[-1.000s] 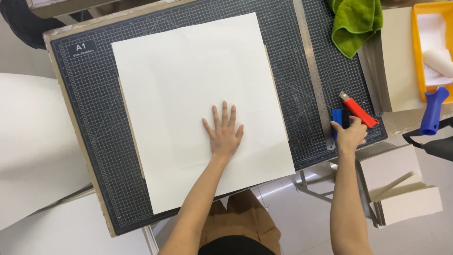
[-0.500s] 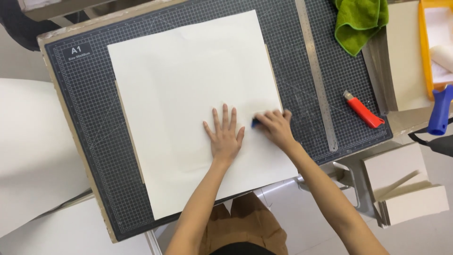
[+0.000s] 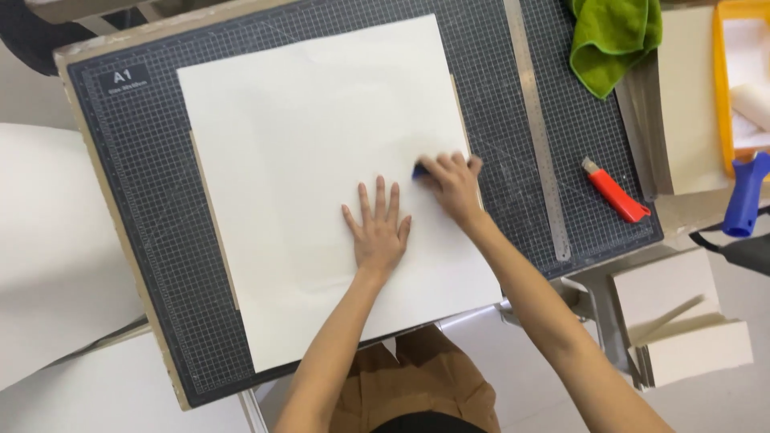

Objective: Applying adhesive to a cardboard sheet with a roller and bonding a paper sheet to it, then smoothing the surface with a squeegee.

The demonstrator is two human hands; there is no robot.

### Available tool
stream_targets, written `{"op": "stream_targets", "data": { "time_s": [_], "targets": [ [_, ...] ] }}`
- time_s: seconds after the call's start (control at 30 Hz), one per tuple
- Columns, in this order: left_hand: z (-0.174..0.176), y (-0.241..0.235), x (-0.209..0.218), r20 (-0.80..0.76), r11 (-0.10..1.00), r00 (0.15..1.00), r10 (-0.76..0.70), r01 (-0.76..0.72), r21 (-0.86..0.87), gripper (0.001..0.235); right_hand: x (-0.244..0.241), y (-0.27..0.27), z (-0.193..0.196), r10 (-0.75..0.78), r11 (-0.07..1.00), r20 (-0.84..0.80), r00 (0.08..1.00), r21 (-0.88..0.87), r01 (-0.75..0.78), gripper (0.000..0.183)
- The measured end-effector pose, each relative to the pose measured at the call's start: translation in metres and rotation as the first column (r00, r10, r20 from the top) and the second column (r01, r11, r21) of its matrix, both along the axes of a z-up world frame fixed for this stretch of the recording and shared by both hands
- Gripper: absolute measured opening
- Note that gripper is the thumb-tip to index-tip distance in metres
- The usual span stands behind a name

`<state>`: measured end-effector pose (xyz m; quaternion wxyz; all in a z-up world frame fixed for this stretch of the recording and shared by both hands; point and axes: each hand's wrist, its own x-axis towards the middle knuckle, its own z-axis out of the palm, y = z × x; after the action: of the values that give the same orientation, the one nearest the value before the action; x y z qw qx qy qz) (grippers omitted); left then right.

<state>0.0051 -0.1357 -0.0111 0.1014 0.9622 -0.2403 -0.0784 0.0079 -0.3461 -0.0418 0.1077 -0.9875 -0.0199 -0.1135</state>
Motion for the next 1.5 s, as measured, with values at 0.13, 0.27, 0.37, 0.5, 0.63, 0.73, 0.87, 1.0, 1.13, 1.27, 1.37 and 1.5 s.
{"op": "stream_targets", "data": {
  "time_s": [0.13,0.27,0.37,0.5,0.63,0.73,0.87,1.0,1.13,1.27,1.37,1.5],
  "targets": [
    [0.001,0.001,-0.001,0.007,1.0,1.0,-0.003,0.004,-0.02,0.066,-0.095,-0.001,-0.013,0.14,0.989,-0.088,0.986,-0.035,-0.143,0.022],
    [-0.004,-0.001,0.001,0.044,1.0,0.999,-0.006,0.007,-0.03,0.068,-0.024,-0.018,-0.039,0.135,0.99,0.016,0.991,-0.029,-0.135,0.023],
    [0.0,0.0,0.005,0.05,0.999,0.999,-0.019,0.02,-0.033,0.07,0.131,-0.033,-0.021,-0.002,1.0,0.218,0.976,0.005,0.001,0.034],
    [0.001,-0.002,0.003,0.053,1.0,0.998,-0.023,0.024,-0.009,0.068,0.182,-0.042,-0.019,-0.141,0.99,0.078,0.987,0.005,0.141,0.043],
    [0.001,0.0,0.005,-0.003,1.0,1.0,-0.019,0.019,-0.019,0.068,-0.031,-0.024,-0.077,0.004,1.0,-0.087,0.996,0.016,-0.002,0.031],
    [0.001,0.002,0.002,-0.006,1.0,1.0,-0.017,0.017,-0.015,0.068,-0.136,-0.028,-0.089,0.178,0.984,-0.106,0.978,0.001,-0.179,0.026],
    [-0.007,0.0,0.001,0.095,1.0,0.995,-0.015,0.014,0.007,0.069,0.021,-0.047,-0.06,0.131,0.986,-0.03,0.991,0.11,-0.127,0.031],
    [0.002,0.002,0.003,-0.001,1.0,1.0,-0.019,0.019,0.008,0.068,0.177,-0.069,-0.024,-0.129,0.991,0.11,0.986,-0.015,0.132,0.04],
    [0.006,0.0,0.004,-0.031,1.0,0.999,-0.015,0.015,-0.009,0.067,0.042,-0.059,-0.029,-0.044,0.998,0.036,0.998,0.036,0.043,0.035],
    [0.009,0.001,0.005,0.0,0.999,1.0,-0.016,0.016,-0.037,0.066,-0.143,-0.04,-0.038,0.209,0.976,-0.143,0.967,-0.035,-0.216,0.026],
    [-0.003,0.0,-0.001,0.041,0.999,0.999,-0.006,0.007,-0.032,0.066,-0.062,-0.062,-0.09,0.25,0.968,0.022,0.968,-0.023,-0.25,0.034],
    [-0.004,0.003,0.004,0.026,0.997,1.0,0.002,0.0,-0.079,0.064,0.15,-0.046,-0.042,0.039,0.99,0.162,0.986,-0.138,-0.017,0.027]
  ]
}}
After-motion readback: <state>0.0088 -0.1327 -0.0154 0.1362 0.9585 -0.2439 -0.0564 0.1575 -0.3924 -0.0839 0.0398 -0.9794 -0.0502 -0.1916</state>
